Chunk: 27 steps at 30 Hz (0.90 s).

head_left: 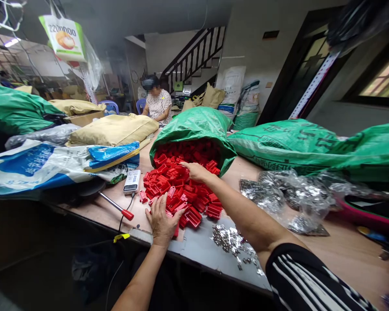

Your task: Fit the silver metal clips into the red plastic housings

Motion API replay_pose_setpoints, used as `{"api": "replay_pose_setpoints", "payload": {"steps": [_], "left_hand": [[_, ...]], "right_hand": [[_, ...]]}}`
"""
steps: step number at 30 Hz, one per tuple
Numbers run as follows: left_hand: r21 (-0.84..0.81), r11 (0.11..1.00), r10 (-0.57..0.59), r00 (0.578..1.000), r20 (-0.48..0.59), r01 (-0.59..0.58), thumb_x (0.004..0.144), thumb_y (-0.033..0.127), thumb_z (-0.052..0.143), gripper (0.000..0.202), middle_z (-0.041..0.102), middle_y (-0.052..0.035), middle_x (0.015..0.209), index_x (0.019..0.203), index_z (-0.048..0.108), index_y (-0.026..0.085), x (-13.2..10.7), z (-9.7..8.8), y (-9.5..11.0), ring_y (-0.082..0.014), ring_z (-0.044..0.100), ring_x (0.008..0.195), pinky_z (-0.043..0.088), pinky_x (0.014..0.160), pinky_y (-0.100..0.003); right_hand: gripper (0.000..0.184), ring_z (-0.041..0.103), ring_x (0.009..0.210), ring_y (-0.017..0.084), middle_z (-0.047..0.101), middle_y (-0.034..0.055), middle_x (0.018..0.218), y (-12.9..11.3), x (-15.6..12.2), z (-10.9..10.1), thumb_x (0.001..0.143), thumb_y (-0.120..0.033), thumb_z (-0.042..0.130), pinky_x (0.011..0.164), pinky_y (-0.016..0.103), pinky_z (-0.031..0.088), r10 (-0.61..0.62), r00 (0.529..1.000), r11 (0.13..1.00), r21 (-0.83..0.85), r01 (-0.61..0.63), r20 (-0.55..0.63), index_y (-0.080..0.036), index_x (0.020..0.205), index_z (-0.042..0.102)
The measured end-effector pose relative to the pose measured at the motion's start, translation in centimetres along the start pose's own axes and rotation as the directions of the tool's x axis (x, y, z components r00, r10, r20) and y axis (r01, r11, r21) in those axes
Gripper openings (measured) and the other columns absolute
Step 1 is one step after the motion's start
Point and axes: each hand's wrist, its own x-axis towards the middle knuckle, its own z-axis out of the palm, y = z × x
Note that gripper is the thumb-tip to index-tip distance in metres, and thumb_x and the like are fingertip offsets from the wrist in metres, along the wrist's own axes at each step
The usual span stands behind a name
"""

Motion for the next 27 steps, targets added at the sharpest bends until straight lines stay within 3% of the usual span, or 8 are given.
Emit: {"api": "replay_pose_setpoints", "payload": {"steps": [5,7,10,15,17,19,21,27], "left_hand": [[-0.044,0.998,-0.037,0.998,-0.043,0.035,0.082,0.052,0.058,0.061,0.058,-0.0175,0.131,0.132,0.051,0.018,0.1,-0.1,0.2,-0.0346,0.047,0.127,0.019,0.106,-0.066],[-0.072,0.996,-0.055,0.996,-0.063,0.05,0.086,0.047,0.054,0.053,0.059,-0.0173,0.129,0.13,0.053,0.018,0.3,-0.1,0.1,-0.0334,0.048,0.126,0.015,0.107,-0.067],[-0.112,0.993,-0.041,0.994,-0.103,0.029,0.089,0.041,0.052,0.043,0.062,-0.0166,0.126,0.125,0.057,0.018,0.4,-0.3,0.0,-0.0313,0.05,0.124,0.01,0.109,-0.065],[-0.101,0.995,-0.009,0.988,-0.157,-0.007,0.089,0.041,0.051,0.038,0.062,-0.0148,0.122,0.119,0.06,0.019,-1.3,-1.4,-0.1,-0.0286,0.052,0.119,0.015,0.11,-0.059],[-0.052,0.997,0.052,0.987,-0.15,-0.06,0.084,0.048,0.057,0.046,0.06,-0.0155,0.118,0.117,0.06,0.017,-2.7,-1.9,0.0,-0.0295,0.052,0.115,0.02,0.11,-0.056],[-0.005,0.994,0.11,0.986,-0.123,-0.111,0.078,0.054,0.061,0.054,0.058,-0.0163,0.113,0.115,0.061,0.014,-4.0,-2.2,0.1,-0.031,0.051,0.112,0.023,0.108,-0.053],[0.026,0.99,0.142,0.987,-0.079,-0.14,0.076,0.055,0.062,0.057,0.058,-0.0166,0.109,0.114,0.061,0.013,-5.0,-2.3,0.0,-0.032,0.05,0.109,0.025,0.106,-0.053],[0.058,0.983,0.175,0.984,-0.017,-0.174,0.084,0.037,0.057,0.033,0.064,-0.0112,0.099,0.109,0.066,0.018,-6.1,-2.3,-0.6,-0.0304,0.05,0.106,0.018,0.109,-0.055]], "right_hand": [[0.064,0.043,0.131,0.015,0.045,0.0031,0.146,-0.6,-4.3,-2.1,0.081,0.002,0.039,0.109,0.028,0.031,-0.099,0.985,0.992,0.069,0.109,-0.139,-0.021,0.141,0.042],[0.059,0.044,0.129,0.015,0.047,0.0037,0.144,-1.1,-7.2,-2.5,0.085,-0.001,0.035,0.109,0.029,0.033,-0.104,0.973,0.985,0.113,0.129,-0.206,-0.021,0.14,0.042],[0.044,0.058,0.111,0.016,0.063,0.0056,0.122,-1.5,-12.7,-2.5,0.092,-0.013,0.036,0.097,0.031,0.044,-0.072,0.942,0.909,0.368,0.198,-0.329,-0.021,0.133,0.047],[0.036,0.064,0.081,0.018,0.069,0.0063,0.103,-0.7,-22.5,-1.1,0.092,-0.03,0.041,0.072,0.032,0.052,0.199,0.929,0.791,0.611,0.035,-0.311,-0.024,0.126,0.051],[0.036,0.06,0.064,0.015,0.069,0.0064,0.094,0.2,-25.8,0.0,0.09,-0.034,0.044,0.06,0.029,0.05,0.319,0.896,0.756,0.653,-0.045,-0.308,-0.022,0.123,0.053],[0.034,0.06,0.062,0.016,0.07,0.0067,0.09,1.0,-28.3,1.4,0.089,-0.038,0.046,0.057,0.028,0.049,0.408,0.861,0.751,0.648,-0.128,-0.303,-0.021,0.115,0.057],[0.028,0.064,0.072,0.019,0.07,0.0068,0.091,1.3,-30.1,2.9,0.087,-0.041,0.05,0.064,0.029,0.049,0.442,0.843,0.778,0.598,-0.19,-0.308,-0.021,0.102,0.062],[0.015,0.063,0.078,0.019,0.068,0.0027,0.084,0.2,-32.5,6.2,0.087,-0.032,0.05,0.07,0.029,0.046,0.426,0.866,0.867,0.391,-0.308,-0.263,-0.023,0.084,0.061]]}}
